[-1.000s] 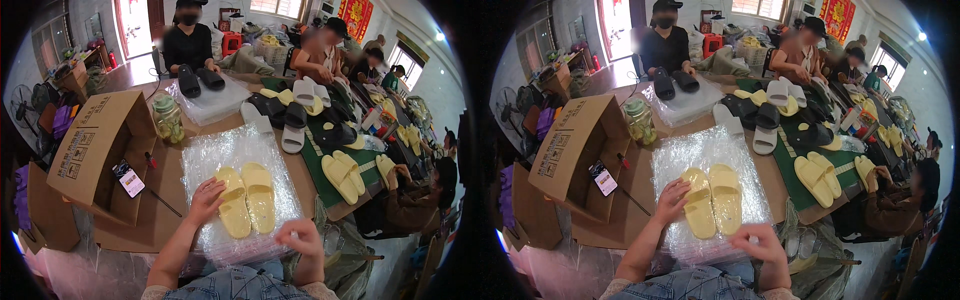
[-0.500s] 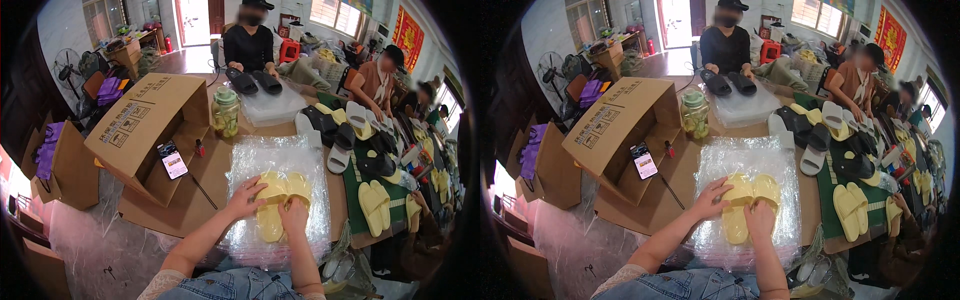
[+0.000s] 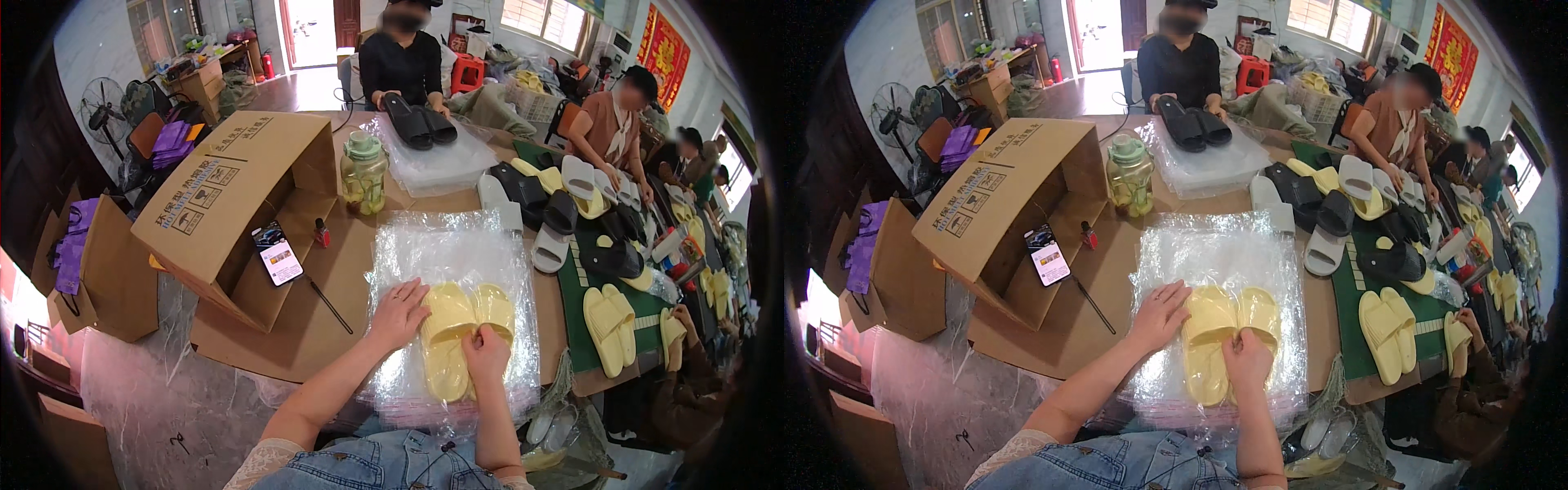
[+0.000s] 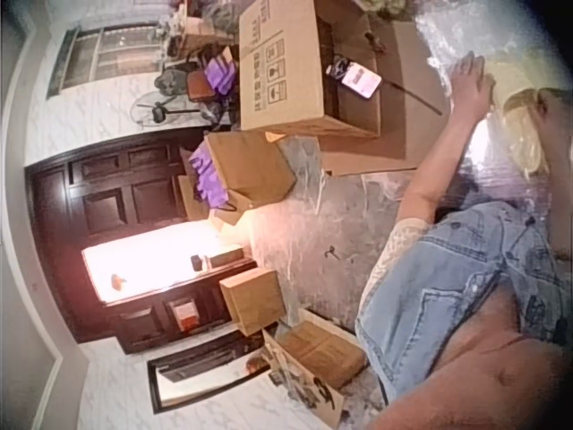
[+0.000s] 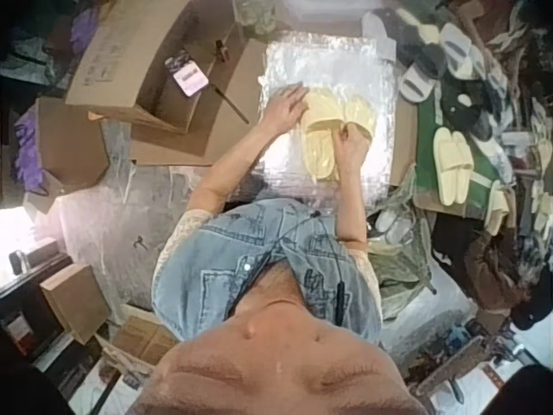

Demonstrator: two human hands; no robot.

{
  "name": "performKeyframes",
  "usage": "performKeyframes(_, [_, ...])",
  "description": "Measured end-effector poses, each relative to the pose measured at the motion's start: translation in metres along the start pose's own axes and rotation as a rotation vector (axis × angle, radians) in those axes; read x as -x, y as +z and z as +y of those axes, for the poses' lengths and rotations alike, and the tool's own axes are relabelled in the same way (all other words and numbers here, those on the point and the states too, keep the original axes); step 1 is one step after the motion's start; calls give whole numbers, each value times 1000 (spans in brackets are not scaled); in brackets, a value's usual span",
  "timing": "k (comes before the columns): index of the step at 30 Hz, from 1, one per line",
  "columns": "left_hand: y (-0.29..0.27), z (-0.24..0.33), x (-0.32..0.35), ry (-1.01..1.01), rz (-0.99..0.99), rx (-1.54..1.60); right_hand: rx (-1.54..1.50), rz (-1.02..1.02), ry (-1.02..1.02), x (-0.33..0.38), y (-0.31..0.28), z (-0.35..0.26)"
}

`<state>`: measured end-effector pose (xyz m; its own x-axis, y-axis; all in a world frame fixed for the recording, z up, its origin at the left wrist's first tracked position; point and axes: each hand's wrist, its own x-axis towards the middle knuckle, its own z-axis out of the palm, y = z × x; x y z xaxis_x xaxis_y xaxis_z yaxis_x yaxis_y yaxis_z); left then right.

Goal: The person sits at a table in a workshop and repeatedly picks up pairs of slippers in various colors. They place each pair into a clear plastic bag and then set the packaged slippers aside. The process is repetitive, involving handling the slippers and the packaging material by hand.

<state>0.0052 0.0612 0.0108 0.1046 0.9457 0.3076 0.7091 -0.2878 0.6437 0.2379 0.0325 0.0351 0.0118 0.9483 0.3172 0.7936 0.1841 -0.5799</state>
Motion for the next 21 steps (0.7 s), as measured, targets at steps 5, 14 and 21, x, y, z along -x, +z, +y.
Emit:
performKeyframes(5, [7,-1,3,-39,-5,-89,8,-7,105,36,-37,25])
performKeyframes(14, [1,4,1,12,-31,-126,17,232,381,107,-111,98])
performKeyframes(21, [1,-2,4,37,-23,-111,134,781,601,184,-173,191])
